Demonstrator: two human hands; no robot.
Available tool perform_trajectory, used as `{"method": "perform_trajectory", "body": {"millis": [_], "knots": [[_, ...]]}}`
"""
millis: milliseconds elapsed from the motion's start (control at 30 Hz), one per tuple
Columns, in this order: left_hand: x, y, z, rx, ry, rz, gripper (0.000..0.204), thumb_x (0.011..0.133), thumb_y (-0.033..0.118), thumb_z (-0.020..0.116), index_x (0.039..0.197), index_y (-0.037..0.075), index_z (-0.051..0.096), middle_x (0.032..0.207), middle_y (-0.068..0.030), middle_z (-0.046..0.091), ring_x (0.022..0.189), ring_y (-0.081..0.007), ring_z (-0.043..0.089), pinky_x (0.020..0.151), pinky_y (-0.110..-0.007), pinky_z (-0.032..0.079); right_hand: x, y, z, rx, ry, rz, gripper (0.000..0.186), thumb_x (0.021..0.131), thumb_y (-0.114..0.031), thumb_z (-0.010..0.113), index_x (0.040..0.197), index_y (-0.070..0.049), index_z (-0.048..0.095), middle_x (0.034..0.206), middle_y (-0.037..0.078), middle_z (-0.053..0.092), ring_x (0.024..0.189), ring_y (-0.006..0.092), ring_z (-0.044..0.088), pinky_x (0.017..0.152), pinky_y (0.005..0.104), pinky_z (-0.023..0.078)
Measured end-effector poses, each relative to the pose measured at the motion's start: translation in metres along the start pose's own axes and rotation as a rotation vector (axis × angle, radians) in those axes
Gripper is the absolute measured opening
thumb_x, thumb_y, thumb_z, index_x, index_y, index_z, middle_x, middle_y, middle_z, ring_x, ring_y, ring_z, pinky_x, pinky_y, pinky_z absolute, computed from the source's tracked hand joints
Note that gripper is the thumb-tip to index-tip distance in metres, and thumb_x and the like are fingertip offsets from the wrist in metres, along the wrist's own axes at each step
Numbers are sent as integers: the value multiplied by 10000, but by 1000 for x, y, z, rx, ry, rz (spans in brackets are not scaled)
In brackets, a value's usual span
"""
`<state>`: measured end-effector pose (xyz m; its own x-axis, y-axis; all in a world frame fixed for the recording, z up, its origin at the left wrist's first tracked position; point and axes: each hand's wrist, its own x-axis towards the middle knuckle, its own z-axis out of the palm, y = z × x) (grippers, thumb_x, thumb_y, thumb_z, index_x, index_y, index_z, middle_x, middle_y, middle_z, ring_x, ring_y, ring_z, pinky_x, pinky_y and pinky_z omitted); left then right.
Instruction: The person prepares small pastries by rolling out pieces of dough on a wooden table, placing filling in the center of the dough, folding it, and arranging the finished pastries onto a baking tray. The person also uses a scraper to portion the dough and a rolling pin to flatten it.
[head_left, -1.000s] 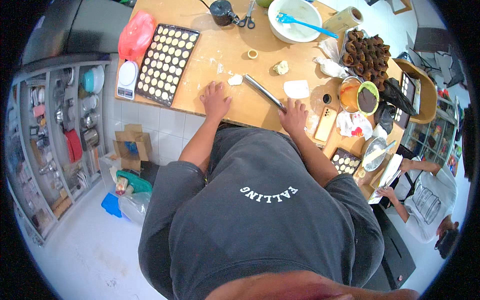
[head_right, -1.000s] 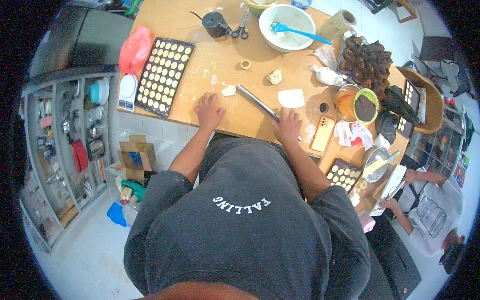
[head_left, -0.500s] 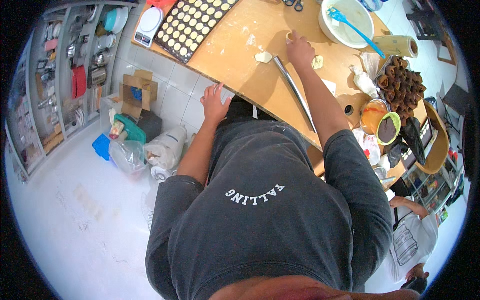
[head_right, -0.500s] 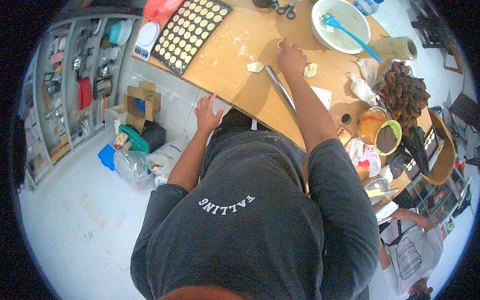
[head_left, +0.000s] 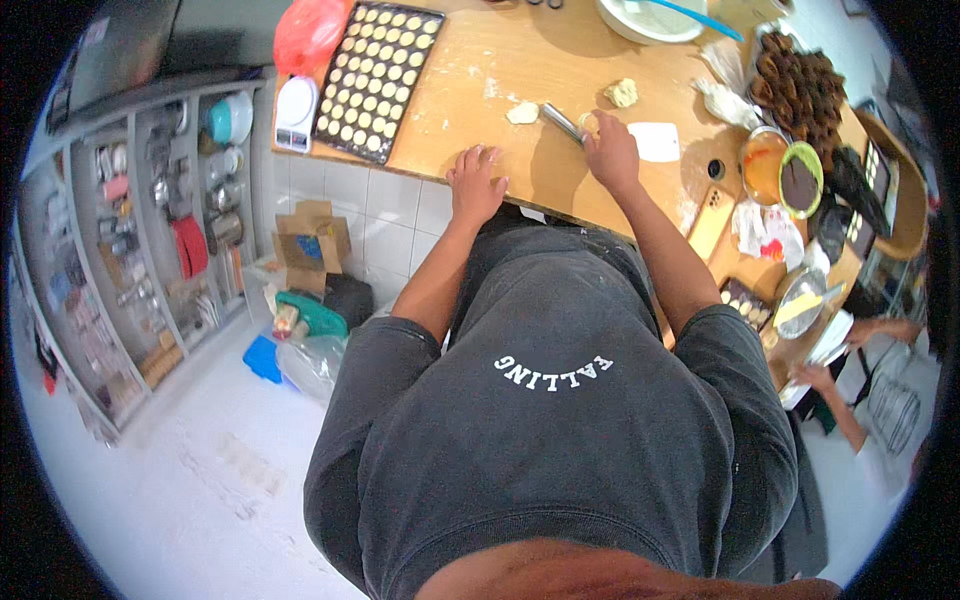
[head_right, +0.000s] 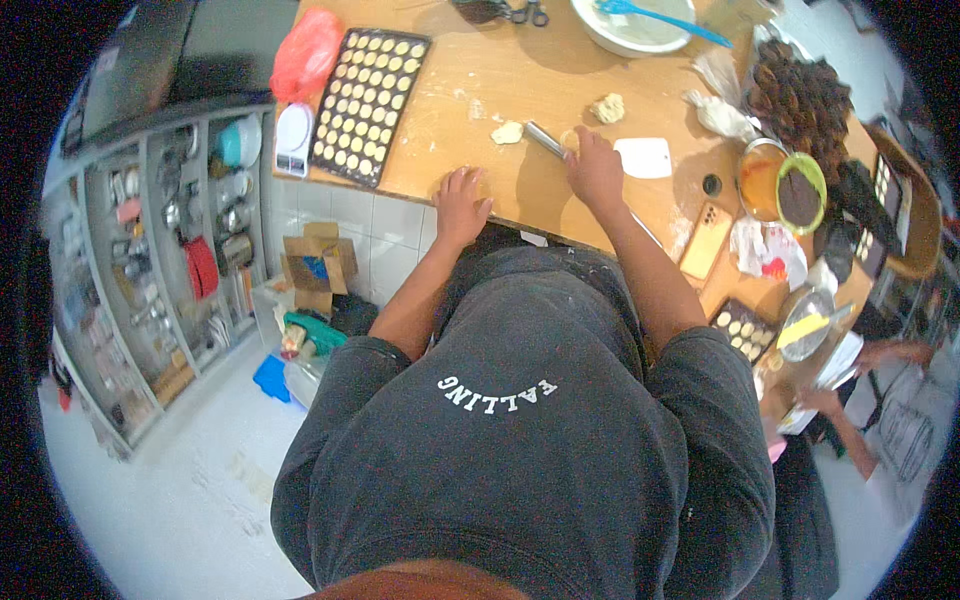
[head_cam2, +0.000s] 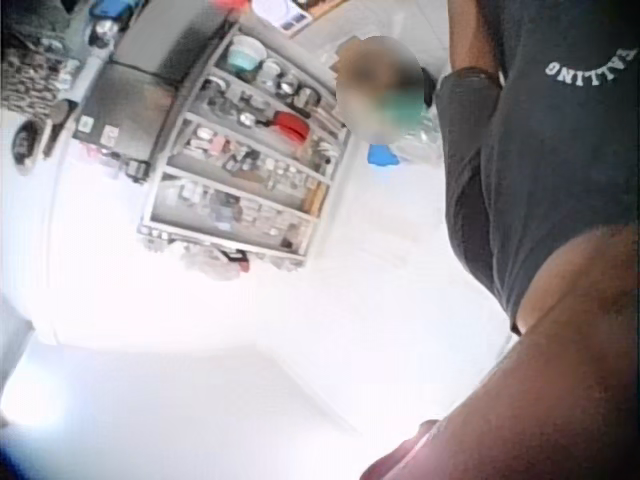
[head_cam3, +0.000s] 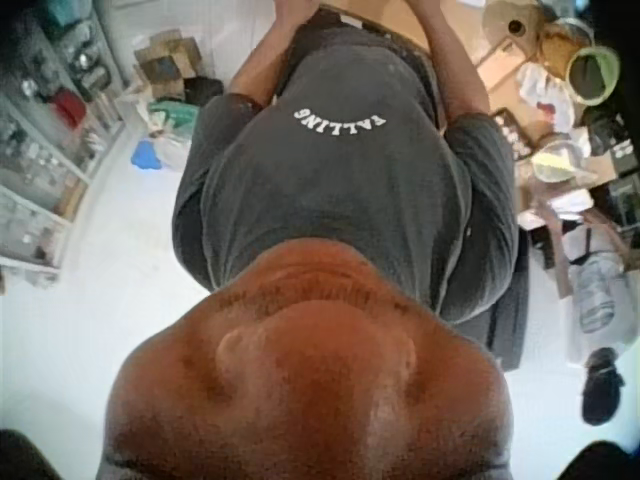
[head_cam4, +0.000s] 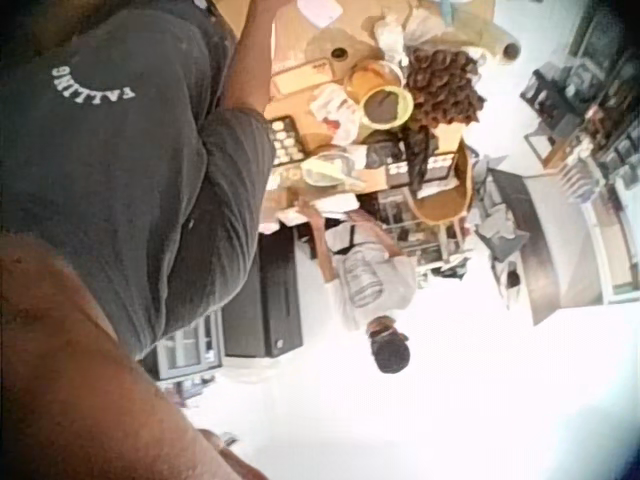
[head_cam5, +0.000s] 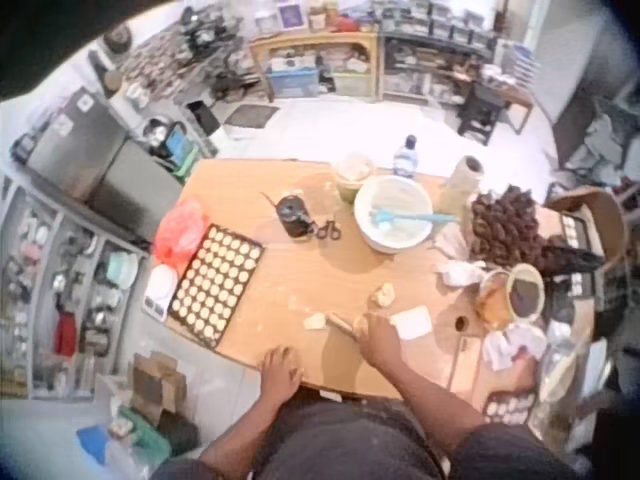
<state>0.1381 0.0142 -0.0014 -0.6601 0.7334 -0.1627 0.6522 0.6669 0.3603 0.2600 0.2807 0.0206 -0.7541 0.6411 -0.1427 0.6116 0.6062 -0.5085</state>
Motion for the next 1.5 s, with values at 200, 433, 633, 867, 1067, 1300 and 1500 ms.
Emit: {"method": "perform_trajectory", "body": {"millis": [200,433,633,867,1067,1300,1500], "knots": [[53,9,-5,77,-108,169,676,852,343,778,1472,197,551,1538,-162,435,1441,-360,371,1087,-607,347,-72,-3,3,-142,-95,155,483,914,-263,705,1335,-85,547,1118,167,685,1022,356,673,864,516,521],[93,-10,-25,185,-324,337,854,883,426,747,1617,245,349,1644,-164,328,1507,-369,306,1138,-622,316,-105,-21,37,-58,71,322,498,918,-285,712,1335,-60,557,1123,187,680,1051,382,668,888,514,528],[111,-27,-39,292,-470,512,922,884,459,740,1647,235,274,1719,-130,195,1589,-340,167,1183,-664,264,-91,-69,64,-20,97,437,494,946,-281,686,1368,-59,558,1136,179,689,1067,369,656,902,501,526],[115,-38,-45,332,-513,559,924,877,459,737,1649,257,269,1746,-102,117,1609,-313,99,1208,-687,218,-82,-107,92,-34,194,387,475,945,-263,681,1361,-65,565,1147,147,688,1086,351,639,906,489,527],[120,-45,-41,409,-518,604,978,883,551,713,1666,253,208,1745,-108,130,1606,-321,122,1171,-675,286,-61,-111,86,-4,202,357,428,919,-222,700,1302,-69,588,1113,167,689,1070,369,643,884,502,536],[130,-42,-53,424,-572,618,957,880,557,718,1659,289,230,1748,-71,135,1607,-278,136,1175,-689,272,-33,-126,79,92,143,433,438,904,-152,713,1316,-66,595,1204,189,672,1159,393,619,977,508,508],[131,-47,-58,398,-545,624,958,862,554,737,1651,314,250,1743,-59,153,1608,-271,130,1196,-728,202,-11,-119,84,41,182,260,452,899,-162,711,1328,-94,585,1223,171,671,1144,373,638,954,503,530]]}}
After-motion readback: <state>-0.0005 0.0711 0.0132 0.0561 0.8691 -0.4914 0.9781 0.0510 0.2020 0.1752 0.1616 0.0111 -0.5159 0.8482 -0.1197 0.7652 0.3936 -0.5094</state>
